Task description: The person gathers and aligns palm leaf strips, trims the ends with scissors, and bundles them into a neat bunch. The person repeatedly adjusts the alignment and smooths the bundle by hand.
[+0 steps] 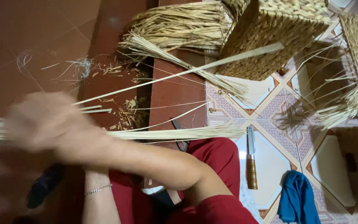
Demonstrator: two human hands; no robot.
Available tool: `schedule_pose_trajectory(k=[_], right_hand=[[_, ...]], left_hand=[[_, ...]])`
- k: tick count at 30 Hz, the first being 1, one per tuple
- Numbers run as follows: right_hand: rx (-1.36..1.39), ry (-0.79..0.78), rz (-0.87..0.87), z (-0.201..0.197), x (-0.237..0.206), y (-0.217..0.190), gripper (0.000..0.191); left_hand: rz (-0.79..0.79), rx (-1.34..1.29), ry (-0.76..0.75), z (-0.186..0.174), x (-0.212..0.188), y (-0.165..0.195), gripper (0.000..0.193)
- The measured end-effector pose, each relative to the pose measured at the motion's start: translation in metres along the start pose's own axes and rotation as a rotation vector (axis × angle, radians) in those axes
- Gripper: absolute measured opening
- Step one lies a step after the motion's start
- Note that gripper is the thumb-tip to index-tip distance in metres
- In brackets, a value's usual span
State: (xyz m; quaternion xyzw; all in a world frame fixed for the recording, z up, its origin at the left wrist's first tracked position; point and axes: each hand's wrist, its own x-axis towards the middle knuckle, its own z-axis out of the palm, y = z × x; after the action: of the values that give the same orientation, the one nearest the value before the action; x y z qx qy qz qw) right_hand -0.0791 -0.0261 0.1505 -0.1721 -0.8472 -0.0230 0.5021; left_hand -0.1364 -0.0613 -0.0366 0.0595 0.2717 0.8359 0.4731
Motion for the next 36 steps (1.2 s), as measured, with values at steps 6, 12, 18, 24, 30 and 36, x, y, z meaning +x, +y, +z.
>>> schedule_pose_trajectory(k=[6, 12, 18, 24, 30, 36], right_hand=[[-0.204, -0.246, 0.184, 0.004, -0.113, 0.127, 0.031], [-0.307, -0.475, 0.353, -0.033, -0.182, 0.200, 0.052], [0.589, -1.111, 0.821, -0.086, -0.215, 0.164, 0.107], [0.108, -0.856, 0.479, -0.089, -0.260, 0.132, 0.074], [-0.014, -0.681, 0.428, -0.086, -0.296, 0.143, 0.029], [-0.064, -0.413, 0.312, -0.084, -0.279, 0.145, 0.035]], left_hand=[[0.108, 0.178, -0.031, -0.002, -0.009, 0.001, 0.020], [0.054, 0.092, -0.039, 0.013, -0.012, 0.011, 0.020], [0.043, 0.083, -0.004, 0.017, -0.016, 0.020, 0.025], [0.100, 0.130, 0.077, 0.012, -0.013, 0.037, 0.035], [0.181, 0.103, 0.052, 0.005, -0.008, 0.054, 0.043], [0.140, 0.091, -0.018, 0.041, -0.024, 0.041, 0.040]])
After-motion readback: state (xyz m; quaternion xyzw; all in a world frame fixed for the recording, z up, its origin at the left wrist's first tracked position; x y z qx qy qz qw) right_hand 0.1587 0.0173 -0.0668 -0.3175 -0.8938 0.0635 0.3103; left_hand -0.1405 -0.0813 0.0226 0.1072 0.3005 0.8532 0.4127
